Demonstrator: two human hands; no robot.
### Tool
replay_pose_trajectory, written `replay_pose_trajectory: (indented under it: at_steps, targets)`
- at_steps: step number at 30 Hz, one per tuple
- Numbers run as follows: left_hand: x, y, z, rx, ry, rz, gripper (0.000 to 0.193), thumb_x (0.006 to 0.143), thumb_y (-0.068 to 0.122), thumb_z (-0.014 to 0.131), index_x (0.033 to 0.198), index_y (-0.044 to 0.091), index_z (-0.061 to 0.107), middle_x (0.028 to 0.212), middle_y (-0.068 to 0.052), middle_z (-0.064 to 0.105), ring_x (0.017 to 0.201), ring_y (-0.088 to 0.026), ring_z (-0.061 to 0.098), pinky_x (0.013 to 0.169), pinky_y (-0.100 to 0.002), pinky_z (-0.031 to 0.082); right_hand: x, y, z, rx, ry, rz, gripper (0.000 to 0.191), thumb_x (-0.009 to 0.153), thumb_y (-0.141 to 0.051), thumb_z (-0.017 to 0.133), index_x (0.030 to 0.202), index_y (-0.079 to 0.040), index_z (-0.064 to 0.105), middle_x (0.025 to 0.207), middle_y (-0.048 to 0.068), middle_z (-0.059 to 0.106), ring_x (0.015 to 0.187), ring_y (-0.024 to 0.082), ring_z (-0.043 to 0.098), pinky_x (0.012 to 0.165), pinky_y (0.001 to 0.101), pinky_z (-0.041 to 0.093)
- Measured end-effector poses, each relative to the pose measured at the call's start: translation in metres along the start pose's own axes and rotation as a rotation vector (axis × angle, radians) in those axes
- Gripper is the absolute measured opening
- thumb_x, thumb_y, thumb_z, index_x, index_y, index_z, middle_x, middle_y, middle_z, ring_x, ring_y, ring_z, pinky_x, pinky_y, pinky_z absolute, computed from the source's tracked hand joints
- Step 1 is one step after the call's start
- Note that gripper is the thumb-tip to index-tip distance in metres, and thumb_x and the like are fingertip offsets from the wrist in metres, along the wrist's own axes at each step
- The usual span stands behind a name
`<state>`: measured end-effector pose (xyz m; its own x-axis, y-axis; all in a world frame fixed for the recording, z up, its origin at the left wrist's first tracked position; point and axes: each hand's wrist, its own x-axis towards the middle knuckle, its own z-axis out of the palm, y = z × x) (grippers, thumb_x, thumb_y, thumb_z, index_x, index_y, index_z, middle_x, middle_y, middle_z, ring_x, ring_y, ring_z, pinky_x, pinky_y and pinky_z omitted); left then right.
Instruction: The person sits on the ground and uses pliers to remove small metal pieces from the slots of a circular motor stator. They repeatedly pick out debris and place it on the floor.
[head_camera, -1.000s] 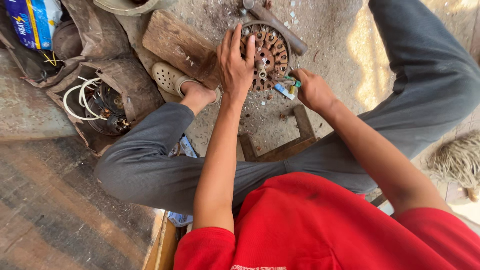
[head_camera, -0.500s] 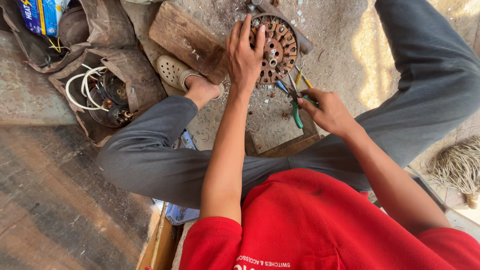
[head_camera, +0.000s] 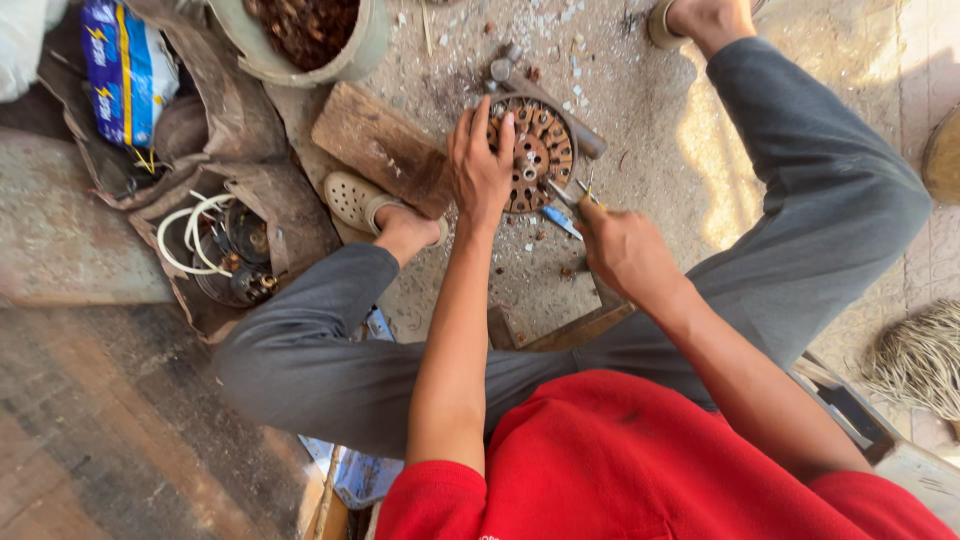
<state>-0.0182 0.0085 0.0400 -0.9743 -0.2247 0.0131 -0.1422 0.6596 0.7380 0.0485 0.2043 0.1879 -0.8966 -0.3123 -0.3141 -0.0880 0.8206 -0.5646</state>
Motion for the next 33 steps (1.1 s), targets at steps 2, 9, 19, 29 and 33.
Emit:
replay_pose_trajectory:
  at_steps: [2,9,19,29,33]
  targets:
    - [0.000,0.006,-0.006,-0.025,-0.009,0.008,0.052,0.103,0.041,0.058,0.138,0.002,0.062,0.133,-0.024,0.064,0.122,-0.042,0.061,0.103,-0.048,0.050,0.003,-0.004,-0.003,-0.073,-0.066,-0.003,0.017,0.100,-0.016,0.058,0.105,0.000,0.061,0.066,0.023,0.063,0.060,0.044,0.065,0.057,0.0555,0.050]
    - [0.002,0.011,-0.011,-0.011,0.004,0.065,0.048,0.103,0.036,0.059,0.136,0.001,0.062,0.136,-0.027,0.061,0.122,-0.046,0.058,0.105,-0.051,0.046,0.010,0.005,0.004,-0.026,-0.043,0.003,0.020,0.091,-0.017,0.058,0.105,-0.004,0.061,0.065,0.020,0.065,0.059,0.044,0.064,0.054,0.0559,0.050]
    - [0.007,0.001,-0.004,0.044,-0.065,-0.004,0.055,0.103,0.041,0.054,0.138,-0.002,0.061,0.139,-0.027,0.060,0.123,-0.045,0.058,0.104,-0.054,0.046,0.011,0.063,0.060,0.024,0.149,-0.154,0.030,0.092,-0.019,0.066,0.117,-0.003,0.064,0.076,0.019,0.069,0.058,0.041,0.065,0.049,0.0509,0.050]
    - [0.006,0.002,-0.001,0.068,-0.102,-0.073,0.058,0.102,0.047,0.050,0.138,0.002,0.062,0.140,-0.024,0.060,0.123,-0.040,0.059,0.099,-0.051,0.050,0.008,0.037,0.033,0.074,0.033,0.037,0.021,0.095,-0.023,0.064,0.105,-0.006,0.067,0.070,0.023,0.068,0.061,0.043,0.066,0.056,0.0526,0.052]
    - [0.003,0.002,0.001,0.079,-0.074,-0.032,0.059,0.104,0.048,0.051,0.139,0.002,0.062,0.139,-0.025,0.060,0.127,-0.042,0.057,0.104,-0.053,0.047,0.009,0.008,0.008,-0.005,-0.043,0.169,0.023,0.095,-0.027,0.062,0.094,-0.004,0.067,0.065,0.025,0.065,0.063,0.046,0.066,0.060,0.0547,0.053]
